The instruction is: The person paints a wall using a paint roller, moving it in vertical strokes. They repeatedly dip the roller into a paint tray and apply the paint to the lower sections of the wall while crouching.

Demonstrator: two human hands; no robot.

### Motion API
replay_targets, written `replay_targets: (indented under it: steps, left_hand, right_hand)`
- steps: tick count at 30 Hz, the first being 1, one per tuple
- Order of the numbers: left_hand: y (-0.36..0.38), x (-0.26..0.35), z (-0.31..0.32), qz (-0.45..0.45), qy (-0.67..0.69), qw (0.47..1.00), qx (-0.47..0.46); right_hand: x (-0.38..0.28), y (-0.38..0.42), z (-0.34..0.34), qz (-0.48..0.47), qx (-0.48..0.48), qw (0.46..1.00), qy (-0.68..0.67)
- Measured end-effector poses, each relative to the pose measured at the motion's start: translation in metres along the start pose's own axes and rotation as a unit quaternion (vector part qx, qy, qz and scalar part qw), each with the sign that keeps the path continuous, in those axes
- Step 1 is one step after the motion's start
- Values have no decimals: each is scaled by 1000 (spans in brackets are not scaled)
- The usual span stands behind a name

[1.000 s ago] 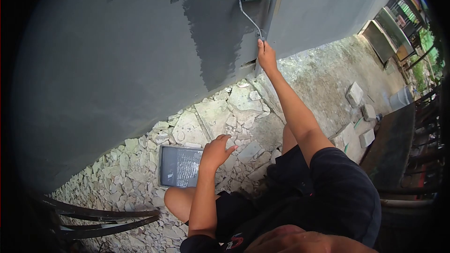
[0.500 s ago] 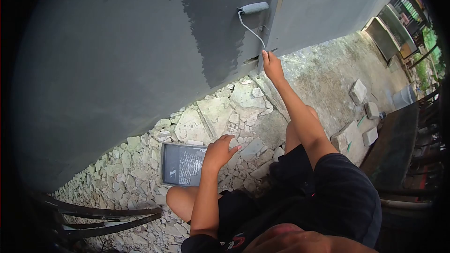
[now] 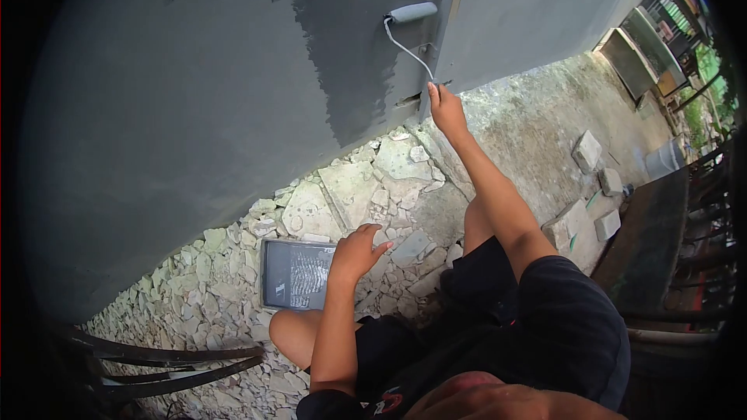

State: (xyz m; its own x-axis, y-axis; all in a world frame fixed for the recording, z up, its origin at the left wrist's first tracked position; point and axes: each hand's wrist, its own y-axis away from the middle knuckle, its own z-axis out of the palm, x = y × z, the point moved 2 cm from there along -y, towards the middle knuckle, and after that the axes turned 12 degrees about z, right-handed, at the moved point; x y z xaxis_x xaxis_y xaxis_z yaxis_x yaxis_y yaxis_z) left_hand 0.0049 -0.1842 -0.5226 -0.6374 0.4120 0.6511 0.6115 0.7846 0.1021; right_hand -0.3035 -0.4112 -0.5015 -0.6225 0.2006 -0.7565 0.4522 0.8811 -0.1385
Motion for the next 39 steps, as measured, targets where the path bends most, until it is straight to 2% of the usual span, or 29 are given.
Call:
replay_targets:
  steps: [5,11,14,23,25,28,31,33,35,39]
  left_hand:
    - [1,10,-5,-19,6,1000,-14]
    - [0,15,-8,-18,3,1000,-9]
    - [0,14,-6,-18,9,1000,-13]
    - [0,16,4,-17,9,999,-46]
    - [-1,14,3,-21,4,999,-46]
    - [-5,14,5,-24,5,999,-47]
    - [-6,7,16,-10,4,999,-49]
    - [-7,2,22,1,-1,999,-45]
    - [-7,-1,25,8,-5,998,-58]
    - [-13,4,15,-6,-4,998,-58]
  right_hand:
    - [5,-3,12,-43,29,997,-49]
    - [71,32,45,2,-23,999,27]
    - [43,29,31,29,-18,999,29]
    - [-46,-7,-17,-5,8,997,-81]
    - [-71,-21,-33,-47,32,994,-90]
    - [-89,-30,-40,-38,21,994,-105]
    - [-51,-27,0,-49,38,992,-105]
    - [-9,-10,33,-17,10,994,-109]
    - [34,10,59,18,-11,998,-57]
    - [47,16,68,3,-9,999,-53]
